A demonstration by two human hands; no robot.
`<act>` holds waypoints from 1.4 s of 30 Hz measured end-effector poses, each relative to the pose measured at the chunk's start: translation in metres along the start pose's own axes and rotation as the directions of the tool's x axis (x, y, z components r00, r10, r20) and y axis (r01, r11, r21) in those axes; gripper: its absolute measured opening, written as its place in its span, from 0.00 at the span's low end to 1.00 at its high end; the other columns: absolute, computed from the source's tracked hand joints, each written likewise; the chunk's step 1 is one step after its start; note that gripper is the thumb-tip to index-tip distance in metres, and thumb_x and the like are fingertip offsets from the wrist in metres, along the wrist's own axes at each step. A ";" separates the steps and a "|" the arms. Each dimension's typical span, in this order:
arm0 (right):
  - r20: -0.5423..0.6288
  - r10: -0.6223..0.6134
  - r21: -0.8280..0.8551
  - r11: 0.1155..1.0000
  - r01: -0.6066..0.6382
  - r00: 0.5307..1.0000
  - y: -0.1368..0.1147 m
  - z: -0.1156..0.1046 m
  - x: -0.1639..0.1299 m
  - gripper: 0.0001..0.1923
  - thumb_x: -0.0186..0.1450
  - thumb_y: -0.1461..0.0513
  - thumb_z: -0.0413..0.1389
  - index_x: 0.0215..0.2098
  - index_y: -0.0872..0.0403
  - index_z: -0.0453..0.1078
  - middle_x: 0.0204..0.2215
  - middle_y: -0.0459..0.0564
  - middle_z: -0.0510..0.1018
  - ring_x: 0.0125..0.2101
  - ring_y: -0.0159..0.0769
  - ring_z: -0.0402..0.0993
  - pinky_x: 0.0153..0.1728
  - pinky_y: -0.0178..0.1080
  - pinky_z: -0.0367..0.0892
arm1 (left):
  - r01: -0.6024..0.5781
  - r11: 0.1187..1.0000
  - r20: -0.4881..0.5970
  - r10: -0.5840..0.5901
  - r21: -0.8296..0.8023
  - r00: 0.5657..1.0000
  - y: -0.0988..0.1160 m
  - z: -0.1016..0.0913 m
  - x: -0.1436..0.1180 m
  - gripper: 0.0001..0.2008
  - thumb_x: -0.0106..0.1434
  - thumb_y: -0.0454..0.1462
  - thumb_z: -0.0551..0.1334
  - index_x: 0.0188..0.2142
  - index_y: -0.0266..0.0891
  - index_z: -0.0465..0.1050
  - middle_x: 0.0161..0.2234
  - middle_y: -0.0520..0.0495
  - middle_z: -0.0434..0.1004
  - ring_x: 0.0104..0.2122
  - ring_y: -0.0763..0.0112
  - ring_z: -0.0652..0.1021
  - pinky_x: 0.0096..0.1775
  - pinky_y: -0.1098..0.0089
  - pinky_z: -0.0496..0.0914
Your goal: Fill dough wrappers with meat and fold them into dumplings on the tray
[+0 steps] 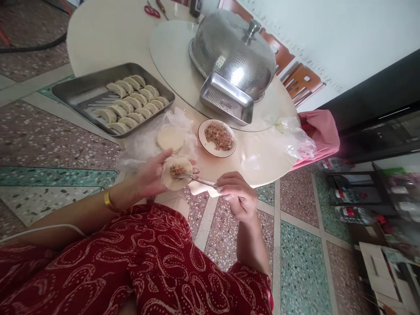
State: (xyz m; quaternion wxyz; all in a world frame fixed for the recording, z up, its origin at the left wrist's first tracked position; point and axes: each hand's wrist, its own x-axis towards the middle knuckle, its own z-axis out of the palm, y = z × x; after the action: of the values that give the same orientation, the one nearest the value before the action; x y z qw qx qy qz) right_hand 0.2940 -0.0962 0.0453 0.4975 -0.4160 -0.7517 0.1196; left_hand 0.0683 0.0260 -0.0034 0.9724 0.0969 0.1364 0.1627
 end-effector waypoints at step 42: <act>-0.141 -0.047 -0.267 0.964 0.007 0.989 0.023 0.022 -0.008 0.11 0.69 0.61 0.51 0.45 0.41 0.73 0.34 0.44 0.83 0.40 0.41 0.77 0.42 0.51 0.72 | -0.040 0.993 -0.115 0.027 -0.113 0.993 0.007 0.000 0.035 0.29 0.70 0.51 0.45 0.45 0.30 0.75 0.35 0.36 0.81 0.39 0.55 0.80 0.48 0.55 0.72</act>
State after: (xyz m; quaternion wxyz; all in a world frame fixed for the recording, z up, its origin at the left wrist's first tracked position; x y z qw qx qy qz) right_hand 0.2883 -0.0822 0.0162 0.4925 -0.4764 -0.7280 -0.0200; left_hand 0.0984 0.0446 -0.0099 0.9642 0.0336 0.1801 0.1917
